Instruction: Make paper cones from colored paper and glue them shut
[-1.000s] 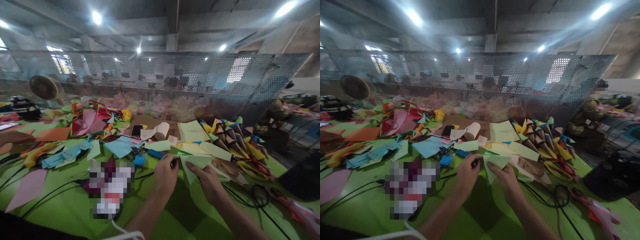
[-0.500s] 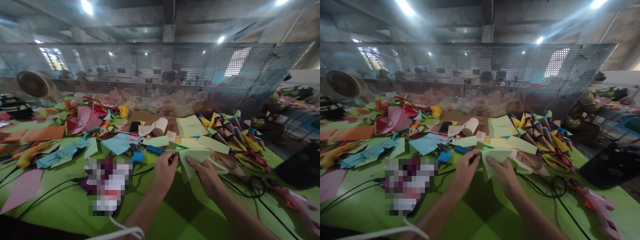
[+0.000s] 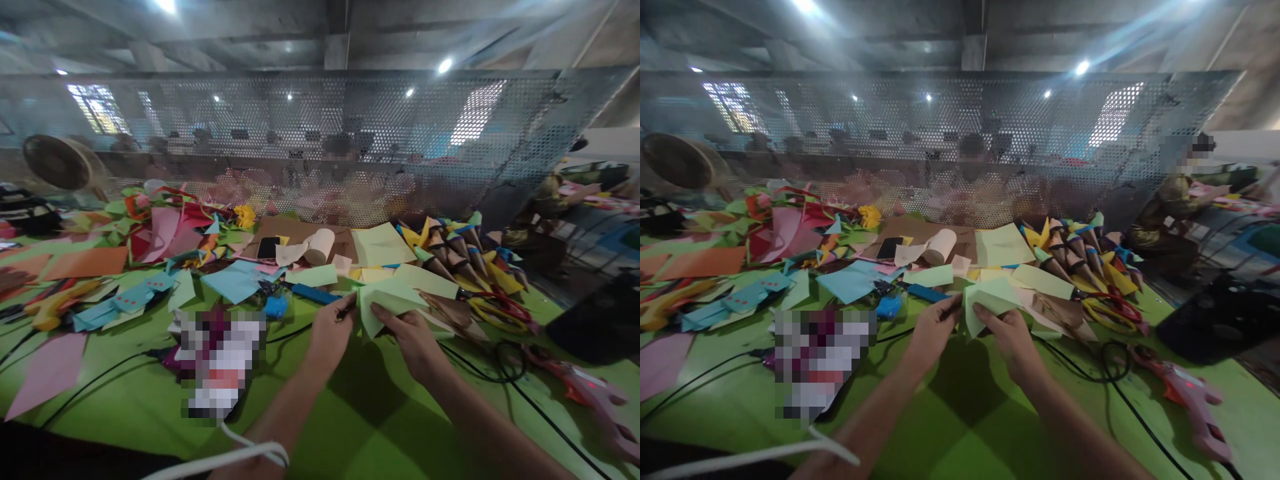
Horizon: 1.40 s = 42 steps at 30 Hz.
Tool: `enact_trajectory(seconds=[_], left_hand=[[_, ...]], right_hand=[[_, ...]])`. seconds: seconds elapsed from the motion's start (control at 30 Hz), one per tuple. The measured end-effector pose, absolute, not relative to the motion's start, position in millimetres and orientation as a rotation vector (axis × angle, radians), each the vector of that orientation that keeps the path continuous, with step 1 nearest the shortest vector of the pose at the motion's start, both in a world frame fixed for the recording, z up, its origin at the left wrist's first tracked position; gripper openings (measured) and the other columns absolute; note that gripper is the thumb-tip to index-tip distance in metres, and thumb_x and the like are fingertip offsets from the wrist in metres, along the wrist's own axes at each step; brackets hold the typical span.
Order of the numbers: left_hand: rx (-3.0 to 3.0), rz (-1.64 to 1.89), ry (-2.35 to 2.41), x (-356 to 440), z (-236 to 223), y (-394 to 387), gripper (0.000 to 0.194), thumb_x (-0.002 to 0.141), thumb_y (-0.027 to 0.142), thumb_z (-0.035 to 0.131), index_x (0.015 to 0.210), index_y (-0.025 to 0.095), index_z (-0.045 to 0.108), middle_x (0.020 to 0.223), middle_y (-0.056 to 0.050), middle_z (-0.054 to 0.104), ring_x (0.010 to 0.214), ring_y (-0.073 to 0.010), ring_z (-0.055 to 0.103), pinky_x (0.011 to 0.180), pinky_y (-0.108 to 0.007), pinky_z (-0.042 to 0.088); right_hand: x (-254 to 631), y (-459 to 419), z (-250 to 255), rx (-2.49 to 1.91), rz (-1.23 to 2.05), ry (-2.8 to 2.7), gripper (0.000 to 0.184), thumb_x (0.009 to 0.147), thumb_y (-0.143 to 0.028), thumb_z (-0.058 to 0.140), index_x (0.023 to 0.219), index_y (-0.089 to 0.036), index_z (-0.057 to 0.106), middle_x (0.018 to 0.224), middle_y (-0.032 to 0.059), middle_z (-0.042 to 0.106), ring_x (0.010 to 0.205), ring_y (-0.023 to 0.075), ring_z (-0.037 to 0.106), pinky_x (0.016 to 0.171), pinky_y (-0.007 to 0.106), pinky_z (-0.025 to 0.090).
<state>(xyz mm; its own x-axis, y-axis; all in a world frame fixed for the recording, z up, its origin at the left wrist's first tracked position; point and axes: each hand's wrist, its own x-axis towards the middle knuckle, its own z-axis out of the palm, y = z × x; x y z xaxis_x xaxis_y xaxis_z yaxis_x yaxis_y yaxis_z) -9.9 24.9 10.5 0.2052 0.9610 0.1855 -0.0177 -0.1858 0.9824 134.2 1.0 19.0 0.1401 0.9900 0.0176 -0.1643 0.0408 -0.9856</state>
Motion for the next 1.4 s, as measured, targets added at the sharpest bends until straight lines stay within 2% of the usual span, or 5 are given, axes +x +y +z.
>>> enact_trajectory(seconds=[0.27,0.5,0.73,1.03,1.4], left_hand=[[1.311,1.130,0.866,-10,6,27,0.038,0.083,0.021,0.060,0.120,0.021,0.070,0.110,-0.006,0.075,0.096,-0.0230,0.067,0.085,-0.036,0.054],[1.292,1.104,0.881,-10,4,26,0.036,0.084,0.021,0.060,0.118,0.020,0.071,0.109,-0.007,0.075,0.098,-0.0240,0.067,0.089,-0.038,0.053],[1.427,1.178,0.876,-9,-1,29,0.039,0.079,0.007,0.053,0.113,0.017,0.069,0.105,-0.008,0.074,0.094,-0.0200,0.067,0.088,-0.033,0.051],[1.697,1.246,1.104,-17,3,29,0.016,0.090,0.024,0.054,0.095,0.020,0.068,0.092,-0.003,0.072,0.085,-0.0183,0.065,0.078,-0.028,0.048],[1.847,1.200,1.416,-12,10,21,0.013,0.092,0.023,0.054,0.090,0.022,0.067,0.086,-0.002,0.073,0.079,-0.0176,0.065,0.071,-0.025,0.043]], right_hand=[[135,3,17,-1.113,1.159,-0.984,0.040,0.064,-0.046,0.084,0.092,-0.019,0.076,0.085,0.0050,0.076,0.073,0.0209,0.065,0.065,0.032,0.051],[138,5,14,-1.117,1.159,-0.996,0.038,0.066,-0.044,0.083,0.093,-0.019,0.075,0.085,0.0047,0.076,0.074,0.0205,0.065,0.065,0.031,0.052],[136,5,17,-1.119,1.048,-0.992,0.042,0.063,-0.045,0.084,0.096,-0.020,0.076,0.095,0.0061,0.077,0.090,0.0266,0.068,0.078,0.037,0.053],[137,-1,21,-1.134,1.121,-1.118,0.042,0.064,-0.046,0.084,0.096,-0.020,0.077,0.103,0.0086,0.077,0.102,0.0302,0.066,0.091,0.041,0.051],[136,-5,19,-1.101,1.181,-1.144,0.035,0.067,-0.043,0.083,0.089,-0.018,0.074,0.087,0.0064,0.076,0.080,0.0222,0.067,0.076,0.033,0.052]])
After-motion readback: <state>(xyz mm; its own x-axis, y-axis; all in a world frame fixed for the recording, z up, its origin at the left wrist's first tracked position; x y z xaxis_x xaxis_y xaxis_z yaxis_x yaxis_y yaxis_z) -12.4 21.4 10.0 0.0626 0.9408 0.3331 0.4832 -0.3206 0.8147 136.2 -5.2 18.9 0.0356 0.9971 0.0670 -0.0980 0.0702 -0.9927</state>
